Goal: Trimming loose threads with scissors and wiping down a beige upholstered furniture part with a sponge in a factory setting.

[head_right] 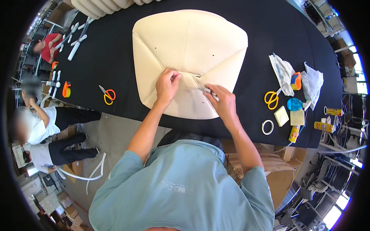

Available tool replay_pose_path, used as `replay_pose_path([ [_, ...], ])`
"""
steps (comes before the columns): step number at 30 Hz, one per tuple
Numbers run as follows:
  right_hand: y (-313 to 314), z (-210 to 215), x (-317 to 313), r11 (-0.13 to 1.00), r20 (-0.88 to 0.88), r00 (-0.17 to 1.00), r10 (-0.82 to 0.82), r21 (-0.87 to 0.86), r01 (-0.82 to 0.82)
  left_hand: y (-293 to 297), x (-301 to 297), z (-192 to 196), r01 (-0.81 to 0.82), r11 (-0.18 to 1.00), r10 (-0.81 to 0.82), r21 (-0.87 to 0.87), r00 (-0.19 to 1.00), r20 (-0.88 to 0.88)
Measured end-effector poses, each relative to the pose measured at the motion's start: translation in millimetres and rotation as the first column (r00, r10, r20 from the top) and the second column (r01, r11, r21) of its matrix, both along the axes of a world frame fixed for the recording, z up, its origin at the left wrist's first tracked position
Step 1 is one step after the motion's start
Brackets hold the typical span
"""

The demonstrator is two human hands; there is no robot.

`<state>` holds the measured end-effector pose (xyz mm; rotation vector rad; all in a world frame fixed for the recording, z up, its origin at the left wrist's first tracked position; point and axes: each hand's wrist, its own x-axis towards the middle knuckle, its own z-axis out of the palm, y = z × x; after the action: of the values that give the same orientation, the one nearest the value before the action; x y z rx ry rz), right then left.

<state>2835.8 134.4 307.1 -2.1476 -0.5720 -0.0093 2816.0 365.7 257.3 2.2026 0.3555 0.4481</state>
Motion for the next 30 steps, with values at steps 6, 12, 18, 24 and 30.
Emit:
replay_pose_path([
  [6, 26.7, -0.8, 37.5, 0.976, 0.359, 0.923, 0.141, -0.205, -0.07, 7.5, 0.4, 1.2, 0.07, 0.994, -0.064, -0.08, 0.995, 0.071],
  [12, 43.9, -12.6, 56.4, 0.96, 0.449, 0.861, 0.239, -0.245, -0.139, 8.5, -2.5, -3.4, 0.092, 0.982, -0.076, -0.166, 0.992, 0.099],
  [18, 48.1, -14.4, 60.2, 0.956, 0.477, 0.837, 0.267, -0.24, -0.169, 11.1, -1.6, -4.6, 0.105, 0.971, -0.088, -0.213, 0.992, 0.09],
  [24, 55.1, -17.4, 62.5, 0.96, 0.487, 0.83, 0.272, -0.2, -0.197, 10.6, -2.2, -2.7, 0.11, 0.973, -0.09, -0.205, 0.991, 0.102],
  [30, 55.2, -18.8, 64.3, 0.955, 0.508, 0.811, 0.29, -0.212, -0.209, 11.2, -3.2, 1.7, 0.12, 0.966, -0.104, -0.229, 0.992, 0.078],
])
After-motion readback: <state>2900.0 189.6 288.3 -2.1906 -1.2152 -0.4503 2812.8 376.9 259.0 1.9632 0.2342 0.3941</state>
